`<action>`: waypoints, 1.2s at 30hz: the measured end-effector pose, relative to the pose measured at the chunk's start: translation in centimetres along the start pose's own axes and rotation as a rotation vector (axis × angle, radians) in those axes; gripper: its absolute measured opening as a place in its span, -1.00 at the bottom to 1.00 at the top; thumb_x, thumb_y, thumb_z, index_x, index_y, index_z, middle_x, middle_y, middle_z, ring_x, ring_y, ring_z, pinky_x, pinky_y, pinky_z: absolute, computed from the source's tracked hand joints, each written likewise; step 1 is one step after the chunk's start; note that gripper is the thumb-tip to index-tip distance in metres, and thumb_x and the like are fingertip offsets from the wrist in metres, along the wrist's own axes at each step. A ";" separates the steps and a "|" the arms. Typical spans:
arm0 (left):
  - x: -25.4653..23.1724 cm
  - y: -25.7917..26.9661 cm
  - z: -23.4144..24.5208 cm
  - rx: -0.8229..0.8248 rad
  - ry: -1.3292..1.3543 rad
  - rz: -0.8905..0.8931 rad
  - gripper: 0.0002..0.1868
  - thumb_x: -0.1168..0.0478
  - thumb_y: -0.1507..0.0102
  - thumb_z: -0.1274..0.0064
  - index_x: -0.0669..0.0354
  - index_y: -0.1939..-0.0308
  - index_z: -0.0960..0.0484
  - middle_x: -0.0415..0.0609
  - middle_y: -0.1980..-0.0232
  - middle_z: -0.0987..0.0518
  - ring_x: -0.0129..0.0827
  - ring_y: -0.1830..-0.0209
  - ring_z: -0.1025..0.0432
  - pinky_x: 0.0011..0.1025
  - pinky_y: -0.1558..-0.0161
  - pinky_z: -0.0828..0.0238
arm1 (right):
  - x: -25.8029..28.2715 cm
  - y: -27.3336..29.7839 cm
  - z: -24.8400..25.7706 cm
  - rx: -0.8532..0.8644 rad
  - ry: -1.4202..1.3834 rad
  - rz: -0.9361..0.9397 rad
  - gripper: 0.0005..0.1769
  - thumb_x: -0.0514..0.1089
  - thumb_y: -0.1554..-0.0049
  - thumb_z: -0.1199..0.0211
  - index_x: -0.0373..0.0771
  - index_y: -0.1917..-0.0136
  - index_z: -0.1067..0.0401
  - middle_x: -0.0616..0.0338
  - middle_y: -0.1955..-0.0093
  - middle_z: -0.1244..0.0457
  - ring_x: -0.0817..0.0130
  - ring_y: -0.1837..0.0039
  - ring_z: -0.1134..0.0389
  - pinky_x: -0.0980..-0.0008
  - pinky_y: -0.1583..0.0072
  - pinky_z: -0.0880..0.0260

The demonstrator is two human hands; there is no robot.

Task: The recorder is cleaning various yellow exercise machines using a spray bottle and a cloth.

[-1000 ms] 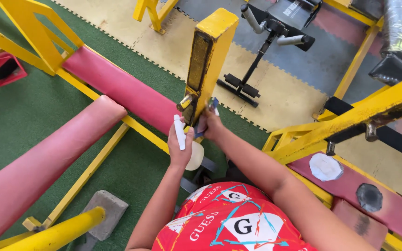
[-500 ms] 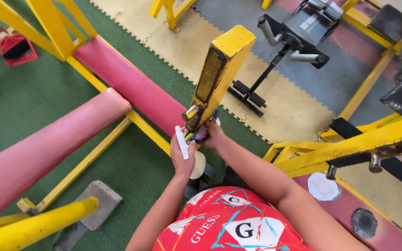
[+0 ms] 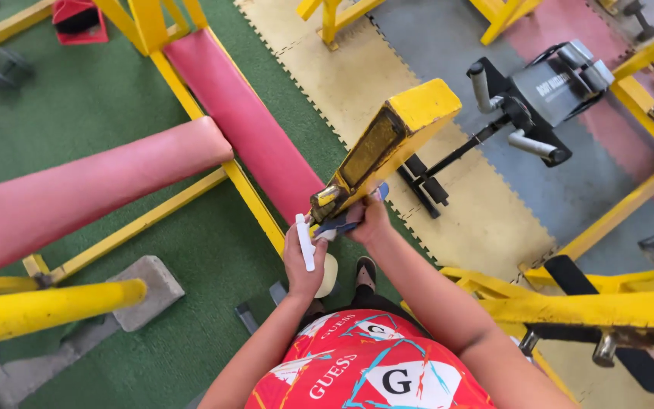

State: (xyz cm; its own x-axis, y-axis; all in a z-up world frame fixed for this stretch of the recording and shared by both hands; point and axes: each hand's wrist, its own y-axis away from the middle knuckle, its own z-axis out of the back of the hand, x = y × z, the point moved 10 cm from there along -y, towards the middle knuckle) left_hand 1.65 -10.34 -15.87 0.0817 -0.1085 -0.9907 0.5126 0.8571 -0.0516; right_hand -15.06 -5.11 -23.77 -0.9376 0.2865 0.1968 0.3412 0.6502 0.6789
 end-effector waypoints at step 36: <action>-6.9 1.4 -7.6 0.039 -0.070 -0.215 -0.47 0.43 -0.12 -0.20 0.24 -0.18 -0.48 0.12 -0.20 -0.45 -0.17 0.11 -0.51 -0.35 0.13 -0.57 | 14.0 9.3 -7.4 0.073 0.272 0.432 -0.63 -0.09 -0.22 -0.03 -0.13 -0.27 -0.38 0.27 -0.07 -0.43 0.45 -0.02 -0.50 0.43 -0.06 -0.58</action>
State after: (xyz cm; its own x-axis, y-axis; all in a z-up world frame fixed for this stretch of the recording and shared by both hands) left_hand -4.71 -4.58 -10.02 0.0250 -0.3227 -0.9462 0.5573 0.7902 -0.2548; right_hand -25.44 -0.21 -9.47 -0.6904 0.3526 0.6317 0.6957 0.5630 0.4461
